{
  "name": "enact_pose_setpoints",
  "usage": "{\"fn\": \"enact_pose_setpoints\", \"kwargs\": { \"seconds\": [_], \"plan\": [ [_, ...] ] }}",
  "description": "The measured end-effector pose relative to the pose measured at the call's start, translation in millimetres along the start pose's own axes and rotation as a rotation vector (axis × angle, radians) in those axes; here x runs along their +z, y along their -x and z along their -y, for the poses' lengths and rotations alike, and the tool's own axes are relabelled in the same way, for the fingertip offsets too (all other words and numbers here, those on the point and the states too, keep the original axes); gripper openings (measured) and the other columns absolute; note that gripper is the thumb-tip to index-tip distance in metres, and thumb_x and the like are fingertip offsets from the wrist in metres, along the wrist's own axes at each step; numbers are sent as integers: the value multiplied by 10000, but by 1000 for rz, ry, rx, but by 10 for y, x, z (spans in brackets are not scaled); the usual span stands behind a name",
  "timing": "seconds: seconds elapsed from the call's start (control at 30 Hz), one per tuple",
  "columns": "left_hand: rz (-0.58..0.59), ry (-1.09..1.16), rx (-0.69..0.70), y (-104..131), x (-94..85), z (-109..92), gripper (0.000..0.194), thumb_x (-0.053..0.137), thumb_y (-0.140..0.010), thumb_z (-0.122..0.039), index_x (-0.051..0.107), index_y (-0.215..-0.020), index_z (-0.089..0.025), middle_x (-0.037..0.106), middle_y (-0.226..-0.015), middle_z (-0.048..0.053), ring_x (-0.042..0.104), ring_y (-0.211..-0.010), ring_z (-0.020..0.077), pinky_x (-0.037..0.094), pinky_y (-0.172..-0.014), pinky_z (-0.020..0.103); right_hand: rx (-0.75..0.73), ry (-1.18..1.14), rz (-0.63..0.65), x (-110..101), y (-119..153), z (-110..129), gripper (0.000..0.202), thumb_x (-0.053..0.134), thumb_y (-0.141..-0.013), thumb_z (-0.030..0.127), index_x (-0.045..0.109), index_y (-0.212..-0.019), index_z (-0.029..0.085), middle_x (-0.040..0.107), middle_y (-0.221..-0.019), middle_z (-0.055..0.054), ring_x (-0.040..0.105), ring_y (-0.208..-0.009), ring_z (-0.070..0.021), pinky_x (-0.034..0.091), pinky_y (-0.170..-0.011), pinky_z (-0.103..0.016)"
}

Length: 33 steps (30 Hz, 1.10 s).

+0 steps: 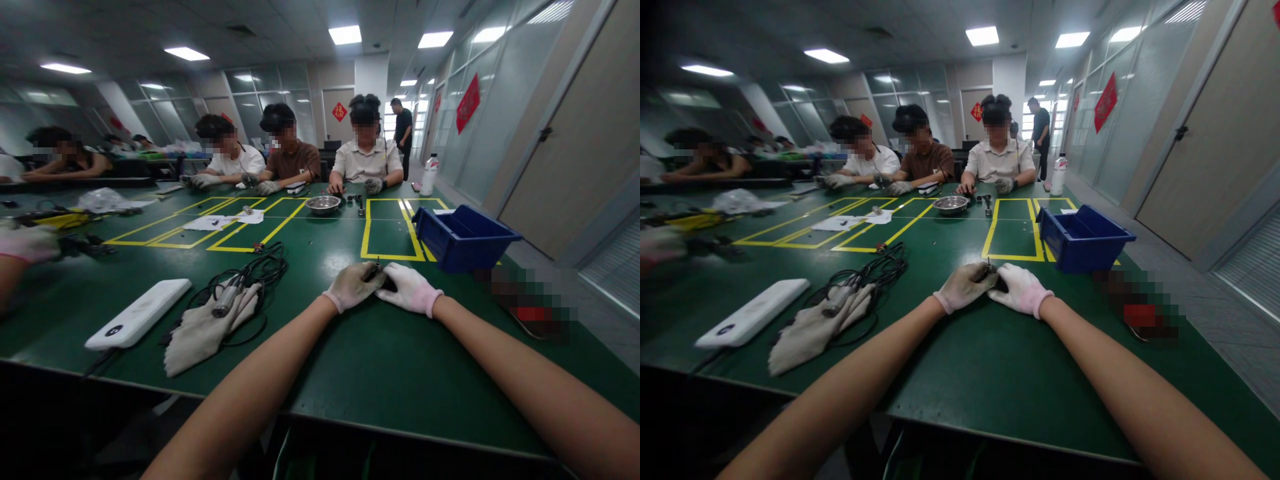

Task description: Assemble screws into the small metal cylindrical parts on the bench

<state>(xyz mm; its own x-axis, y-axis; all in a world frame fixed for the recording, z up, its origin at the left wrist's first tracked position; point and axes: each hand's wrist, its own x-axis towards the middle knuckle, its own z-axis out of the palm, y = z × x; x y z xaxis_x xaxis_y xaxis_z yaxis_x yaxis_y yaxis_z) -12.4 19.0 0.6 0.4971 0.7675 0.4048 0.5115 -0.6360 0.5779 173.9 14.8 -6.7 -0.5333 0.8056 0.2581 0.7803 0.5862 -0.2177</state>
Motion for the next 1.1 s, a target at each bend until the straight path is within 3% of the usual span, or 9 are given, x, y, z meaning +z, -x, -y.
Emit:
{"fn": "enact_pose_setpoints", "kwargs": {
  "seconds": [0.3, 0.5, 0.8, 1.1],
  "plan": [
    [221, 360, -73, 14, -127, 192, 301, 527, -848, -310, 644, -1099, -194, 677, -1067, 40, 618, -992, 172, 468, -891, 293, 5, 0, 7, -16, 9, 18, 395, 488, -837, 535, 550, -982, 173, 553, -971, -83, 545, -836, -178, 418, -720, -289],
    [393, 343, -93, -30, -384, 397, 340, 568, -775, -195, 657, -1103, -225, 661, -1121, 19, 593, -1077, 173, 423, -988, 332, 8, 3, 23, -40, 13, 35, 349, 483, -859, 496, 557, -1001, 186, 551, -993, -80, 548, -865, -182, 412, -734, -284],
    [260, 408, -250, 13, -762, 560, 399, 608, -714, -162, 652, -1110, -187, 657, -1122, 75, 626, -1025, 189, 503, -888, 308, 7, 40, 36, -46, 8, 35, 351, 447, -878, 492, 544, -1016, 184, 547, -1018, -85, 546, -848, -180, 409, -708, -280],
    [218, 369, -240, 79, -1050, 465, 400, 624, -722, -241, 643, -1116, -177, 667, -1095, 88, 628, -1004, 211, 517, -852, 338, 22, 37, 35, -39, 18, 37, 351, 446, -879, 497, 547, -1021, 192, 548, -1018, -85, 550, -875, -185, 411, -736, -288]
  ]
}}
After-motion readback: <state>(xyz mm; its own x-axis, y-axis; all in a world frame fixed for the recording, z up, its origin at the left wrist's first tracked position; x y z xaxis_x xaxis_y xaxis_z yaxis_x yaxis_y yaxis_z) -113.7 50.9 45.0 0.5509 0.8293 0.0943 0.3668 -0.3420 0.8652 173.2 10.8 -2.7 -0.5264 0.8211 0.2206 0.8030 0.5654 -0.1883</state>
